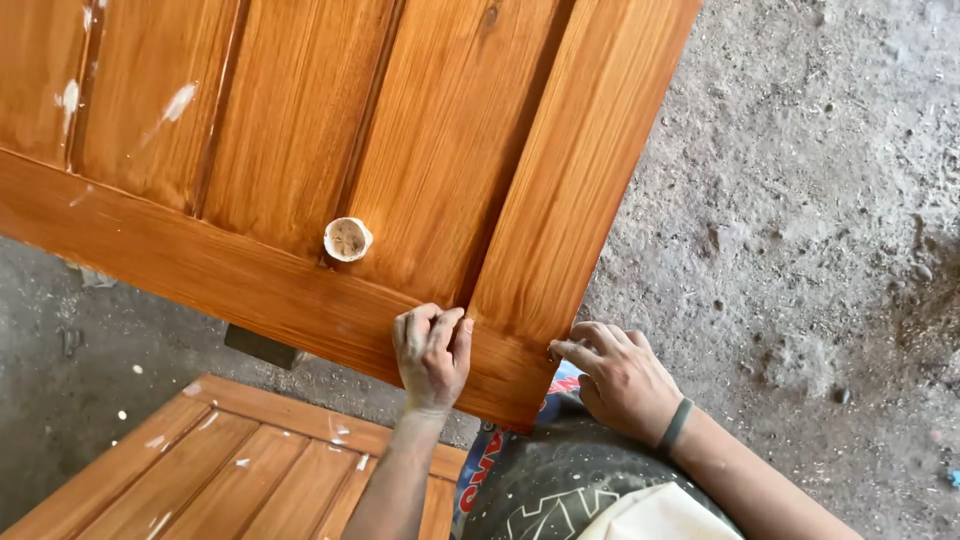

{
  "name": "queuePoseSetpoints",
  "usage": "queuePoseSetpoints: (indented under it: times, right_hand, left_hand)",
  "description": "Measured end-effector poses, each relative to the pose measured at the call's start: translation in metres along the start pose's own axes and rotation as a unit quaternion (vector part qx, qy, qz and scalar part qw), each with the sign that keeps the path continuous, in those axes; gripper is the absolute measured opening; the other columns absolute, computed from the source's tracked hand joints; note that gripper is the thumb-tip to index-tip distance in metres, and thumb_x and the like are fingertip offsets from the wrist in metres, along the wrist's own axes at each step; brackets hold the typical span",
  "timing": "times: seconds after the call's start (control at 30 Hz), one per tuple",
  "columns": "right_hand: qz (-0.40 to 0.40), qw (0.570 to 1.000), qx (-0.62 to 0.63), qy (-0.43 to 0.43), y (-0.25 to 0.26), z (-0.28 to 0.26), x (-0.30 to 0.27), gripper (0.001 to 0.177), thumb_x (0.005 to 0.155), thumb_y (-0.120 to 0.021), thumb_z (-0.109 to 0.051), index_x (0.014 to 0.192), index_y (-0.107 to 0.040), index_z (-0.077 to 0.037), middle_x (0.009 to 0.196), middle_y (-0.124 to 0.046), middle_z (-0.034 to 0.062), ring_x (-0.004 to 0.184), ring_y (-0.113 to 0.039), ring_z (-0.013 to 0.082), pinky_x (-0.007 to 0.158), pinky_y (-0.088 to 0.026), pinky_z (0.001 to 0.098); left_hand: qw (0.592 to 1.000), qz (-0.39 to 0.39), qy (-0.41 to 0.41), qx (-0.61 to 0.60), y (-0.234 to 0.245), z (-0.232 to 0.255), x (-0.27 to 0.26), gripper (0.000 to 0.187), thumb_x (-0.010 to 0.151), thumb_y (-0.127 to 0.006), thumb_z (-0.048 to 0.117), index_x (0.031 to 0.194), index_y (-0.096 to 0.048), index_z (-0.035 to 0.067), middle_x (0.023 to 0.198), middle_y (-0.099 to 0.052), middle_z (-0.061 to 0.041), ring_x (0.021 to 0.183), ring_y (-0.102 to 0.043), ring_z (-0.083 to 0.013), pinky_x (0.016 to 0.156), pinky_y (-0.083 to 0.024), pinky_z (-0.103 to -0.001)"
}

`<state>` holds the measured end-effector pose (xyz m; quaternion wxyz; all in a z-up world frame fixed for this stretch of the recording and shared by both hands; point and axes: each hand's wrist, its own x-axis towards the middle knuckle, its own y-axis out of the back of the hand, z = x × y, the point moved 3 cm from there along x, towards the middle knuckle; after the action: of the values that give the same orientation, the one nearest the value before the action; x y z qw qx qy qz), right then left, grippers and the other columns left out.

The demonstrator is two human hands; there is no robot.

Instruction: Applying wood filler to cracks and imperfections on a wooden door panel using fingers

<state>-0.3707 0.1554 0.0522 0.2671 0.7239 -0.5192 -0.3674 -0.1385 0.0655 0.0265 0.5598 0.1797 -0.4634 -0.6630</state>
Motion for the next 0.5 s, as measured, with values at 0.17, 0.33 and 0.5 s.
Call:
queuePoseSetpoints:
  times: [0.17,0.33,0.5]
  right_hand:
    - [-0.045,0.989,-0.087,0.109,0.003,0.007,0.006,0.053,0.069,-0.067,-0.013,0.122,-0.071,-0.024,0.122,-0.061,0.0033,0.101,-0.056,0.0218,0.085,-0.041,0.0417]
    - [-0.024,0.993,0.057,0.097,0.035,-0.001,0.029,0.04,0.072,-0.067,-0.003,0.107,-0.08,-0.018,0.108,-0.067,0.0028,0.094,-0.061,0.0214,0.084,-0.051,0.037]
    - [-0.056,0.982,0.175,0.035,0.052,-0.002,0.042,0.038,0.077,-0.065,0.001,0.11,-0.079,-0.012,0.107,-0.067,0.0056,0.08,-0.069,0.018,0.072,-0.058,0.0288]
  left_hand:
    - [0.999,-0.022,0.015,-0.031,0.002,0.003,0.006,0.012,0.088,-0.072,0.014,0.098,-0.071,0.008,0.099,-0.057,-0.007,0.088,-0.05,-0.0267,0.085,-0.043,-0.041]
    - [0.998,-0.022,0.062,-0.027,-0.013,-0.008,0.002,0.011,0.087,-0.076,0.019,0.085,-0.07,0.011,0.096,-0.057,-0.004,0.091,-0.05,-0.0236,0.087,-0.042,-0.04]
    - [0.995,0.004,0.085,-0.043,-0.008,-0.003,0.0,0.011,0.086,-0.073,0.018,0.082,-0.065,0.013,0.099,-0.061,-0.004,0.095,-0.052,-0.0267,0.091,-0.041,-0.043]
